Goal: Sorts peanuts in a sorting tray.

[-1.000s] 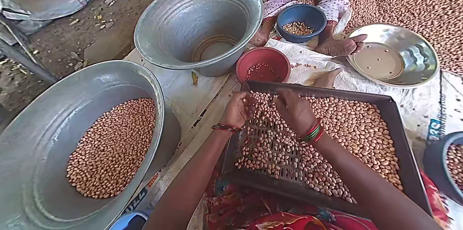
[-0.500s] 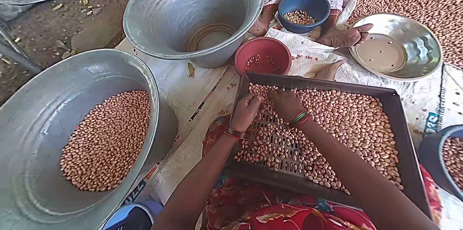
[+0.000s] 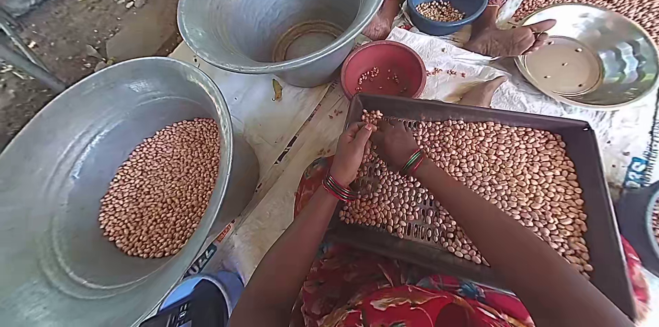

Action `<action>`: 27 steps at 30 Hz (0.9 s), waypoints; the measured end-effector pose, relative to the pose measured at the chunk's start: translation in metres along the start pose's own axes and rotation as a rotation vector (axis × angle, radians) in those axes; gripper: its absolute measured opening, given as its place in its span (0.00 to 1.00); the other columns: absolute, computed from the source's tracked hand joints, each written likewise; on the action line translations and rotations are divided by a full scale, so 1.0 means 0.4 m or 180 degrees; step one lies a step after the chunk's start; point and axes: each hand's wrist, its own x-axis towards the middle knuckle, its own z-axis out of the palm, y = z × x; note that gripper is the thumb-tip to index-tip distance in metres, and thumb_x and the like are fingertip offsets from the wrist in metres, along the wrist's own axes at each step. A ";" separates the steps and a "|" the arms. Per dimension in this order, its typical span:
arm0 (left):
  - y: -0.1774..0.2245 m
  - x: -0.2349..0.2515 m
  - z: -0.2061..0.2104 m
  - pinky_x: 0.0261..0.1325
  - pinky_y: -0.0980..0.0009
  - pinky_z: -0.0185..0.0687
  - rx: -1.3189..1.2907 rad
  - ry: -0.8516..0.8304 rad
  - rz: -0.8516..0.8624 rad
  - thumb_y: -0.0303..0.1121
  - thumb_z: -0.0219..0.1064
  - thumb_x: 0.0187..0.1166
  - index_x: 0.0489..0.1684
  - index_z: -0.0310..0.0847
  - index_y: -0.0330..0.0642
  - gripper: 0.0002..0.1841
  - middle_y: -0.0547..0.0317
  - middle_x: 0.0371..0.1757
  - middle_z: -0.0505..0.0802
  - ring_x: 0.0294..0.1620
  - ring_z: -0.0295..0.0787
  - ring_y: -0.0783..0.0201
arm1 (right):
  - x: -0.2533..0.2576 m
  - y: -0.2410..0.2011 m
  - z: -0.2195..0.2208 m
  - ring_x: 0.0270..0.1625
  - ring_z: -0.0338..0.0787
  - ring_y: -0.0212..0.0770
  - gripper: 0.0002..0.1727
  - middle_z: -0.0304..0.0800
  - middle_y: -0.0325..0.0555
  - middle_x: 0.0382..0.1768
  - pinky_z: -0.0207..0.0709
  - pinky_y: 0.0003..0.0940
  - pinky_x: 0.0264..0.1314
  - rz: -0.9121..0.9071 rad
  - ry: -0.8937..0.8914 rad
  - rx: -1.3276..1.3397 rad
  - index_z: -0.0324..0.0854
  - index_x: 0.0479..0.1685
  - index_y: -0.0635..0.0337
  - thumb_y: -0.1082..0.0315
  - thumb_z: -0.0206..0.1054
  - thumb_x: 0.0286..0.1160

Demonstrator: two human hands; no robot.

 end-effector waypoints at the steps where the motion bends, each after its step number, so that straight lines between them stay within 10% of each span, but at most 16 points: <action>1: 0.002 0.000 -0.001 0.18 0.87 0.66 -0.0053 -0.0002 -0.0007 0.28 0.48 0.93 0.44 0.79 0.39 0.13 0.72 0.12 0.72 0.10 0.66 0.82 | -0.025 -0.029 0.013 0.84 0.67 0.74 0.21 0.71 0.70 0.80 0.62 0.74 0.76 -0.0230 -0.0271 -0.0041 0.81 0.72 0.67 0.76 0.63 0.80; 5: 0.002 -0.002 -0.004 0.18 0.87 0.65 -0.0161 -0.0027 -0.0006 0.28 0.49 0.93 0.44 0.79 0.38 0.12 0.72 0.12 0.72 0.10 0.65 0.82 | -0.190 0.006 0.028 0.71 0.86 0.69 0.19 0.88 0.67 0.66 0.76 0.65 0.72 -0.1467 -0.0531 0.0595 0.88 0.62 0.68 0.81 0.54 0.82; 12: 0.008 0.006 -0.007 0.18 0.88 0.65 -0.0298 -0.0145 -0.0013 0.27 0.47 0.93 0.41 0.81 0.39 0.14 0.73 0.12 0.73 0.11 0.66 0.83 | -0.451 0.110 -0.037 0.64 0.88 0.72 0.22 0.88 0.68 0.63 0.77 0.71 0.63 0.0145 -0.2957 -0.0034 0.80 0.78 0.53 0.69 0.60 0.88; 17: 0.009 0.006 -0.005 0.19 0.88 0.67 -0.0270 -0.0166 -0.0036 0.27 0.48 0.93 0.40 0.80 0.39 0.14 0.73 0.12 0.74 0.11 0.67 0.82 | -0.381 0.079 -0.033 0.65 0.85 0.76 0.22 0.88 0.70 0.62 0.72 0.78 0.61 0.0418 -0.2850 -0.0586 0.81 0.75 0.54 0.75 0.57 0.85; 23: 0.007 -0.004 0.000 0.19 0.88 0.66 0.0046 -0.0160 -0.0075 0.26 0.50 0.92 0.40 0.80 0.36 0.12 0.72 0.14 0.75 0.12 0.68 0.83 | -0.252 0.072 -0.035 0.71 0.82 0.79 0.24 0.82 0.76 0.70 0.72 0.75 0.68 -0.0828 -0.0941 0.0105 0.86 0.68 0.63 0.86 0.55 0.77; 27: 0.011 -0.005 -0.001 0.22 0.88 0.67 0.0316 -0.0272 -0.0091 0.26 0.52 0.91 0.42 0.81 0.34 0.11 0.72 0.18 0.77 0.15 0.69 0.83 | -0.299 0.029 -0.053 0.64 0.87 0.74 0.22 0.88 0.73 0.61 0.74 0.69 0.68 -0.0787 -0.2200 0.0086 0.81 0.74 0.67 0.81 0.52 0.86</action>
